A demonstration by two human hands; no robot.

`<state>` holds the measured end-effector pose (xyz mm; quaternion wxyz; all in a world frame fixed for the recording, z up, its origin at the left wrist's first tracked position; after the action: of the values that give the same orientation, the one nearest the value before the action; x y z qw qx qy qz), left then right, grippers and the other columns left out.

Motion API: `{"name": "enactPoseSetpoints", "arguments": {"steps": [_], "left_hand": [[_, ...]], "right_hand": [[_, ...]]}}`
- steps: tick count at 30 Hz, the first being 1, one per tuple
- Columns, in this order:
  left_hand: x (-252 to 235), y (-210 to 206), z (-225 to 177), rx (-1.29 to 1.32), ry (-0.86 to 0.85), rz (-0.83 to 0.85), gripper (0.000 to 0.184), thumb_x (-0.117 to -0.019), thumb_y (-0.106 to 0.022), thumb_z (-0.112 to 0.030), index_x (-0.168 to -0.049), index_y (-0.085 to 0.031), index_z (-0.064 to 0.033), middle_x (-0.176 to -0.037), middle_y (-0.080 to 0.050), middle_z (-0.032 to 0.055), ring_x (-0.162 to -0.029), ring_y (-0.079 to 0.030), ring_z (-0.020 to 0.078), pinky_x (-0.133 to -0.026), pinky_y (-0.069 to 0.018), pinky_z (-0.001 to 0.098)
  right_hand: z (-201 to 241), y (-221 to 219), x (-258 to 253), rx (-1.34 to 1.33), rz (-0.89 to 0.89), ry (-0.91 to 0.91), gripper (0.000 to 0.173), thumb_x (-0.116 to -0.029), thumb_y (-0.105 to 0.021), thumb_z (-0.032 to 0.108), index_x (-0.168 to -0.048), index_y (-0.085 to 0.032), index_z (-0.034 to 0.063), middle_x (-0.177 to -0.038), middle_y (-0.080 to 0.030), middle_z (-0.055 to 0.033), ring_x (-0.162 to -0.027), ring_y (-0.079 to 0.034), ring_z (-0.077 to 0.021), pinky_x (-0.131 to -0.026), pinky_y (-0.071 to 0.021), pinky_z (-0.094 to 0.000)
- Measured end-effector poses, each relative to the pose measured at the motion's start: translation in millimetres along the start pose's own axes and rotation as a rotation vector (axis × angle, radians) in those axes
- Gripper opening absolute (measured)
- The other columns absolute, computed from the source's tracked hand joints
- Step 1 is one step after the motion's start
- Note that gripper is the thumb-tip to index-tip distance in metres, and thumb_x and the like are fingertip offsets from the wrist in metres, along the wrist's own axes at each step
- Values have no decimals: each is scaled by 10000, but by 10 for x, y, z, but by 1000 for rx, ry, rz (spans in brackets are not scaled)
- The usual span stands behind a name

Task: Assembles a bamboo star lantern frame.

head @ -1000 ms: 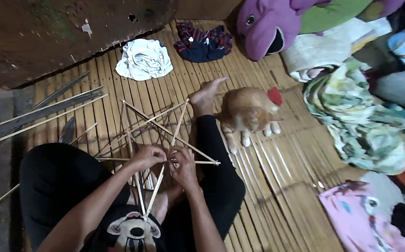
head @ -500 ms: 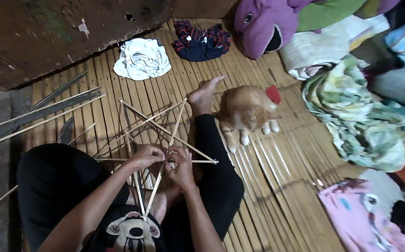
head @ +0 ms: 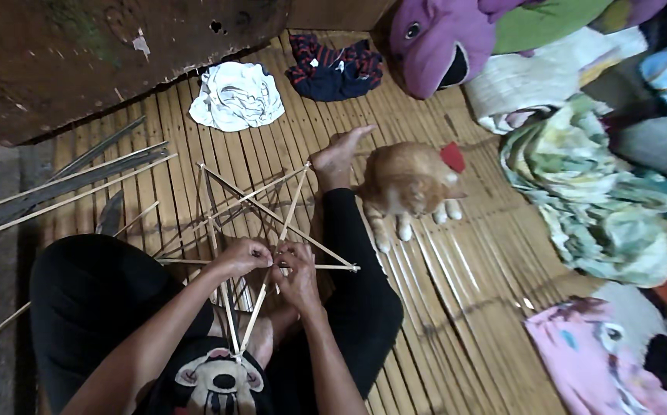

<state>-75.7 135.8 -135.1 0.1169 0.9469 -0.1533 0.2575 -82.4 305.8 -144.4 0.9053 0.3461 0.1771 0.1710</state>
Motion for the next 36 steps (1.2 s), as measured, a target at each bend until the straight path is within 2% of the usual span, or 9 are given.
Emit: {"name": "enactPoseSetpoints", "arguments": {"steps": [4,10,20,25,30,31,33,35,36], "left_hand": [[9,-11,-21,-50,-5,-7,148,-1000,-657,-109,-1067,-706,13,-1008,-673,62,-893,-593,67,-854,-490,268],[53,-51,-106,-339,30,-106,201,-1032,-589,-129,-1096,-729,-1,-1131,-690,154,-1094,-633,270,-999,-470,465],[73,-99,-73,-350,24,-168,213,-1030,-567,-113,-1095,-744,-14,-1157,-695,157,-1171,-616,298,-1052,-442,479],[76,-112,-49,-327,48,-166,237,-1035,-555,-138,-1136,-737,-25,-1217,-681,158,-1206,-607,302,-1060,-442,485],[75,-163,30,-293,-34,-189,254,-1038,-540,-129,-1158,-723,0,-1258,-666,191,-1237,-599,341,-1079,-436,513],[84,-166,30,-311,-65,-193,254,-1036,-549,-120,-1180,-717,4,-1275,-656,204,-1244,-595,360,-1082,-437,526],[183,-137,-34,-334,-114,-233,311,-1017,-604,-119,-1307,-672,-30,-1378,-595,209,-1290,-565,380,-1095,-438,535],[453,-24,-142,-316,-190,-352,428,-995,-644,-131,-1417,-602,-77,-1485,-517,191,-1350,-521,372,-1106,-436,519],[674,61,-184,-289,-250,-455,443,-990,-654,-133,-1428,-598,-90,-1499,-514,179,-1354,-526,351,-1106,-445,495]], "right_hand": [[10,9,-11,-11,29,-29,112,-804,-686,122,-793,-756,36,-1051,-696,-161,-1064,-621,-379,-913,-469,-568],[8,3,27,84,73,-9,97,-776,-696,91,-781,-748,10,-1130,-696,-192,-1081,-625,-415,-893,-481,-587],[19,-13,16,98,100,-25,79,-777,-712,68,-785,-754,2,-1185,-682,-210,-1130,-609,-439,-919,-473,-610],[-10,-37,6,108,112,-4,79,-772,-722,59,-806,-765,1,-1217,-673,-217,-1161,-598,-447,-940,-477,-615],[-14,-42,-5,165,98,70,103,-738,-736,65,-807,-766,-5,-1206,-673,-252,-1104,-620,-474,-913,-492,-632],[-5,-35,-7,189,112,68,112,-738,-748,64,-821,-767,-8,-1215,-669,-259,-1106,-621,-483,-911,-491,-644],[35,-5,-15,251,145,56,152,-736,-769,55,-867,-768,-23,-1228,-659,-280,-1107,-618,-510,-906,-490,-665],[114,79,-6,299,182,29,247,-744,-781,56,-968,-758,-47,-1264,-635,-308,-1135,-602,-542,-927,-481,-685],[151,144,25,314,192,25,294,-750,-784,63,-1017,-746,-54,-1281,-618,-326,-1157,-585,-561,-947,-469,-695]]}}
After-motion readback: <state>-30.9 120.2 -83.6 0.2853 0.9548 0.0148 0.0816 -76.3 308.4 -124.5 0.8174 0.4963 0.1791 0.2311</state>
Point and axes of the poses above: each hand's wrist, its own x-axis away from the middle knuckle, its own y-axis out of the back of the hand, z = x × y, the point moved 2 cm from there along -x, towards the middle knuckle
